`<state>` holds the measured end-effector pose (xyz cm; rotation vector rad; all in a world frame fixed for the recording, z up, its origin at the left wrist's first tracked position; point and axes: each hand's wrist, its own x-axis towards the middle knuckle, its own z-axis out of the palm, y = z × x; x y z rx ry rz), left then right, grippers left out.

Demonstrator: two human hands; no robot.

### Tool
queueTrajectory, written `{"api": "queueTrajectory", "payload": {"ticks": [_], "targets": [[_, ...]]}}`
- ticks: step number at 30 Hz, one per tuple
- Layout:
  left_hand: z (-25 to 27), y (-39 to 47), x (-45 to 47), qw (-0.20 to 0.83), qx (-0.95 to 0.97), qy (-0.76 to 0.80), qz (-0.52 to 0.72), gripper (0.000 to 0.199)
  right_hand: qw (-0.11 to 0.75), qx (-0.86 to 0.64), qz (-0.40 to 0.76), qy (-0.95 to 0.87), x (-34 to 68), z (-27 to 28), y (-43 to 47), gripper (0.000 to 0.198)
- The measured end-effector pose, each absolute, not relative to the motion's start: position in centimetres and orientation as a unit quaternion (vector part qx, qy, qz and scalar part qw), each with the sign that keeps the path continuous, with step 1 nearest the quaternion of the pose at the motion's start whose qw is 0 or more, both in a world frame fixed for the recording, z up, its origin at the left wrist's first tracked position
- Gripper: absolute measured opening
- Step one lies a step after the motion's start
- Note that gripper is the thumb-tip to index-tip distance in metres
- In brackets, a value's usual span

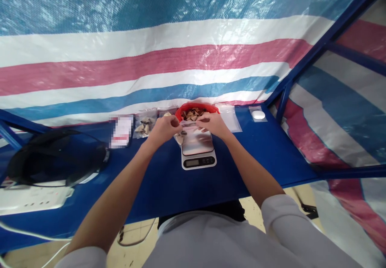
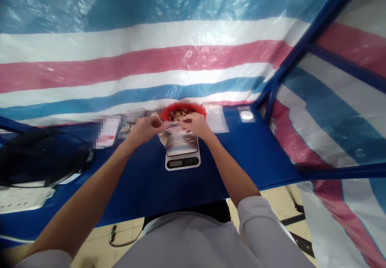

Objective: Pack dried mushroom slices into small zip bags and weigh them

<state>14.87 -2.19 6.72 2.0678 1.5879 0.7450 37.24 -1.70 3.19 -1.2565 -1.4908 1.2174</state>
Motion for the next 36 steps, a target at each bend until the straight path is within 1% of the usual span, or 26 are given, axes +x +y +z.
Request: {"api": "queueTrajectory", "payload": {"ticks": [4, 5, 7, 9, 11, 15, 16, 18, 19, 21, 24, 26, 28, 33, 36], "targets": [[7.0, -1.8, 13.9, 0.212, 0.763, 0.555, 0.253, 0.006, 0.408, -0.491, 0.492, -0.592, 37.3, 3.6, -1.4, 0.018], [7.0, -1.7, 13.8, 0.224, 0.764, 0.549, 0.253, 0.008, 0.408, -0.488, 0.496, -0.591, 37.3, 3.7, -1.4, 0.02], [6.8, -1.5, 13.6, 0.262, 0.766, 0.528, 0.257, 0.021, 0.407, -0.48, 0.511, -0.586, 37.2, 3.8, -1.3, 0.022], [6.4, -1.5, 13.3, 0.304, 0.767, 0.503, 0.257, 0.04, 0.403, -0.473, 0.521, -0.585, 37.1, 3.9, -1.1, 0.023], [5.9, -1.6, 13.2, 0.323, 0.774, 0.488, 0.242, 0.058, 0.402, -0.465, 0.524, -0.59, 37.1, 3.9, -0.9, 0.024], [4.4, -2.1, 13.6, 0.289, 0.799, 0.478, 0.223, 0.092, 0.41, -0.461, 0.527, -0.584, 36.8, 3.6, -0.6, 0.026], [3.9, -2.3, 13.8, 0.275, 0.804, 0.475, 0.23, 0.098, 0.411, -0.463, 0.531, -0.579, 36.7, 3.6, -0.6, 0.025], [2.8, -2.5, 14.5, 0.249, 0.805, 0.472, 0.258, 0.104, 0.41, -0.467, 0.536, -0.572, 36.5, 3.7, -0.6, 0.023], [2.3, -2.6, 14.8, 0.238, 0.804, 0.472, 0.273, 0.102, 0.407, -0.469, 0.531, -0.576, 36.5, 3.8, -0.7, 0.022], [1.3, -2.7, 15.2, 0.214, 0.801, 0.474, 0.295, 0.093, 0.397, -0.477, 0.489, -0.613, 36.7, 4.3, -0.8, 0.019], [0.4, -2.7, 15.4, 0.198, 0.793, 0.481, 0.318, 0.077, 0.389, -0.498, 0.355, -0.689, 37.1, 5.6, -1.1, 0.012], [0.3, -2.7, 15.4, 0.2, 0.788, 0.482, 0.325, 0.072, 0.392, -0.506, 0.294, -0.71, 37.2, 6.7, -1.5, 0.014], [0.3, -2.6, 15.4, 0.2, 0.787, 0.479, 0.333, 0.069, 0.376, -0.493, 0.271, -0.736, 36.7, 7.6, -1.9, 0.017], [0.6, -2.3, 15.8, 0.189, 0.796, 0.457, 0.35, 0.06, 0.264, -0.459, 0.198, -0.825, 34.5, 8.0, -2.0, 0.015], [0.4, -2.1, 15.8, 0.184, 0.796, 0.465, 0.341, 0.059, 0.226, -0.461, 0.16, -0.843, 33.7, 7.2, -1.6, 0.014]]}}
